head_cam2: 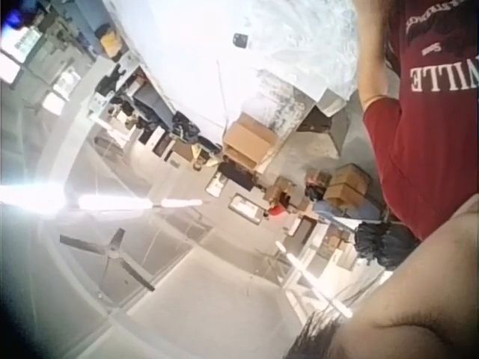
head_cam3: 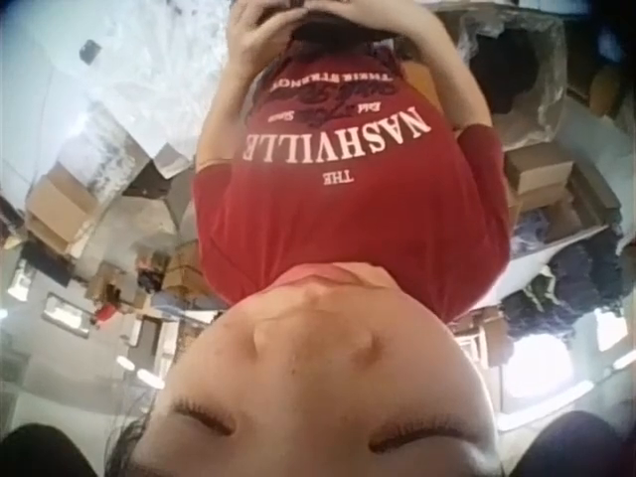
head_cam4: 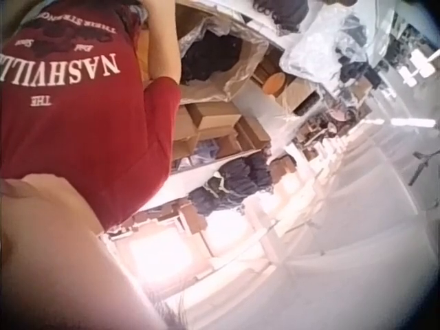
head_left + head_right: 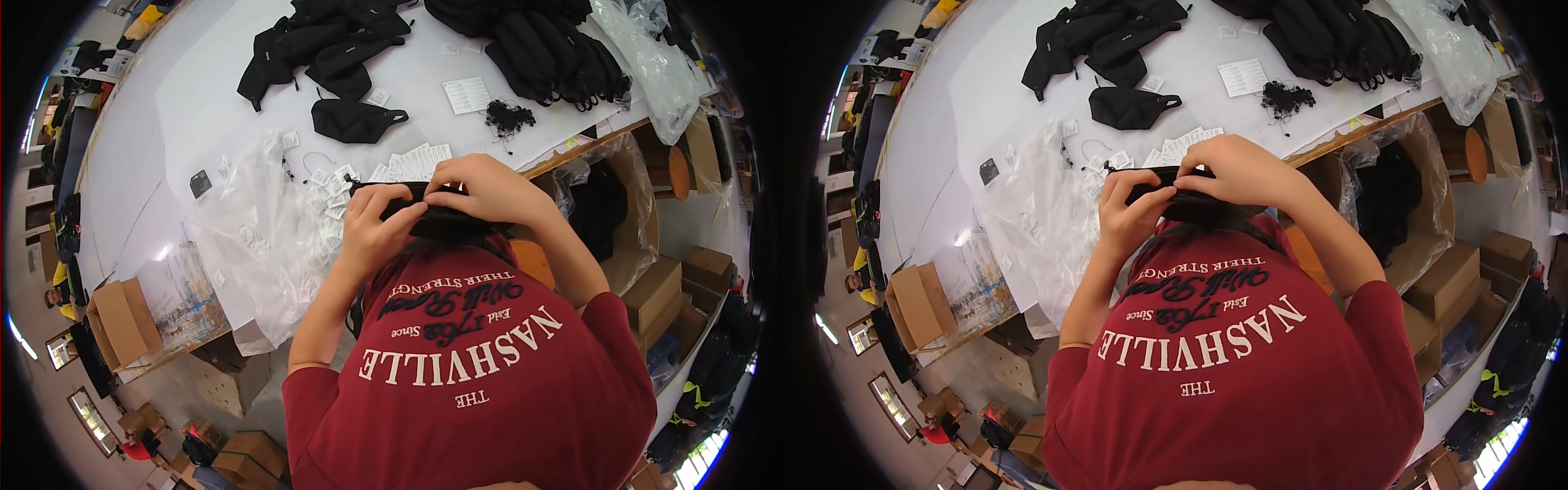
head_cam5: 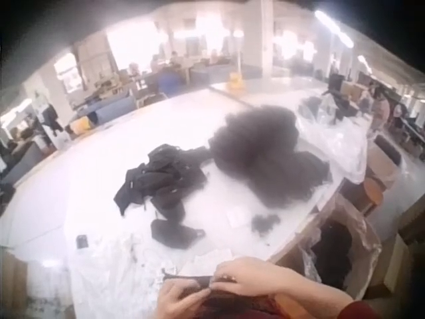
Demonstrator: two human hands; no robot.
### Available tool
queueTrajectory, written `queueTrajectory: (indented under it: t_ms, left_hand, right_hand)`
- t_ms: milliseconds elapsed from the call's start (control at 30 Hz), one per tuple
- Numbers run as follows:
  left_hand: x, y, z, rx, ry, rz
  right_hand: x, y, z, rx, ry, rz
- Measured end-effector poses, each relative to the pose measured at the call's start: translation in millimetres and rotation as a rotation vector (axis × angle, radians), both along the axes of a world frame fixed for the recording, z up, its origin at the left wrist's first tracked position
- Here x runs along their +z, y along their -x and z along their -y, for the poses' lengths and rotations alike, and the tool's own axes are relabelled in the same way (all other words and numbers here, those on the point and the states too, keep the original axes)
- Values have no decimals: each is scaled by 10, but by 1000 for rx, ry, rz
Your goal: Inserting small white cards into black fabric pouches at a warehouse workbench.
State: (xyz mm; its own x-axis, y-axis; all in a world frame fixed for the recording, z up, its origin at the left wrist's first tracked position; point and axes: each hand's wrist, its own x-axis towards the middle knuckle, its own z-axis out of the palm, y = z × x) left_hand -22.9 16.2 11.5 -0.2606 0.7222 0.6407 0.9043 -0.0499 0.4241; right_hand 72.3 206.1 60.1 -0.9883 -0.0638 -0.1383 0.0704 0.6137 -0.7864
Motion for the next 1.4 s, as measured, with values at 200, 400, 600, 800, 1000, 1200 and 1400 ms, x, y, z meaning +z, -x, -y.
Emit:
queueTrajectory:
  t_ms: [200,400,600,800,1000,1200,1400]
  left_hand:
    - [34,-28,70,17,3,10]
    - [127,-140,157,-54,181,197]
    - [124,-167,283,-22,237,148]
    - [107,-267,365,41,123,161]
    - [79,-407,382,89,28,154]
    - [115,-483,361,50,61,316]
    - [146,-482,345,9,89,372]
  right_hand:
    - [157,4,38,-41,116,26]
    - [154,-65,105,61,-80,46]
    - [144,-209,285,-15,-125,-79]
    - [179,-295,362,-6,-148,-150]
    - [186,-357,357,72,-186,-258]
    - [205,-436,368,149,-226,-277]
    - [177,-434,362,145,-168,-252]
